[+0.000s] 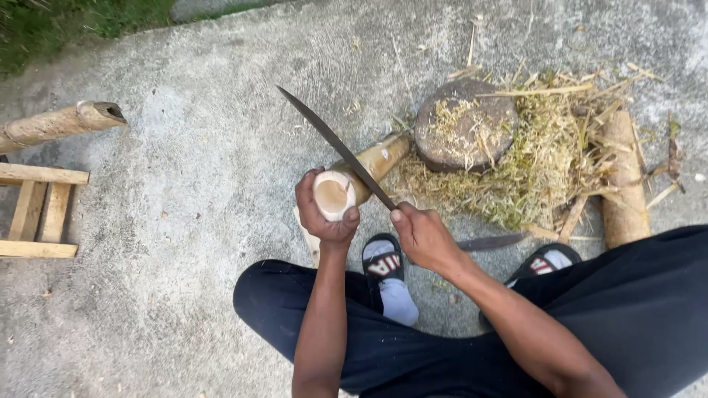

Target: The recorder is using a large knife to strip or shave the outer layer of a bamboo pole.

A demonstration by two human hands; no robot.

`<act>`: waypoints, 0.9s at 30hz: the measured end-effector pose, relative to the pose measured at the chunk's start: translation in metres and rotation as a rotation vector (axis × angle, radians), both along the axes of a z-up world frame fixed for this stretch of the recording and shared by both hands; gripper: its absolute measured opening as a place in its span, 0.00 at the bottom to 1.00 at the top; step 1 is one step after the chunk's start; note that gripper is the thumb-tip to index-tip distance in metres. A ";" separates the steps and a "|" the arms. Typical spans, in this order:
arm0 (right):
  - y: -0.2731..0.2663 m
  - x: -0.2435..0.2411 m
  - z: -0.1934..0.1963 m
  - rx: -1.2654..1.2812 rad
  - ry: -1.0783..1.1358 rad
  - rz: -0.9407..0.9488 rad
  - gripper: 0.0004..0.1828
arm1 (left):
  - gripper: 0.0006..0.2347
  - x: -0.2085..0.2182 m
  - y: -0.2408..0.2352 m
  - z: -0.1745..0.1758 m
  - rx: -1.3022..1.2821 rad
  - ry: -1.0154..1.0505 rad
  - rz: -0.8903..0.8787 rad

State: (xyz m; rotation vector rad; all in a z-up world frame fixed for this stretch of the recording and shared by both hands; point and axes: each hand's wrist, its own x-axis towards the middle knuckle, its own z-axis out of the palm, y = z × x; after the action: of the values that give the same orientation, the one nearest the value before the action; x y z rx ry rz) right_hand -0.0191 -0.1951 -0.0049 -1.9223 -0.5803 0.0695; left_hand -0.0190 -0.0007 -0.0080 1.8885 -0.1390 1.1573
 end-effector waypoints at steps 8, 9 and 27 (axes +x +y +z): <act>0.001 -0.019 -0.027 -0.005 0.127 0.081 0.28 | 0.41 -0.014 -0.003 -0.003 -0.006 0.013 -0.042; 0.002 -0.010 -0.027 -0.040 0.162 0.047 0.27 | 0.41 -0.004 -0.004 0.000 -0.013 -0.012 -0.051; -0.002 -0.022 0.001 0.035 0.156 0.023 0.29 | 0.41 -0.004 -0.003 -0.005 -0.009 -0.031 -0.031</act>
State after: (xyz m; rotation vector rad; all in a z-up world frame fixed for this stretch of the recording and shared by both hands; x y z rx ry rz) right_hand -0.0414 -0.1974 -0.0038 -1.8570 -0.4951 0.2207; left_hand -0.0230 -0.0033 -0.0135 1.8546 -0.1791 1.1654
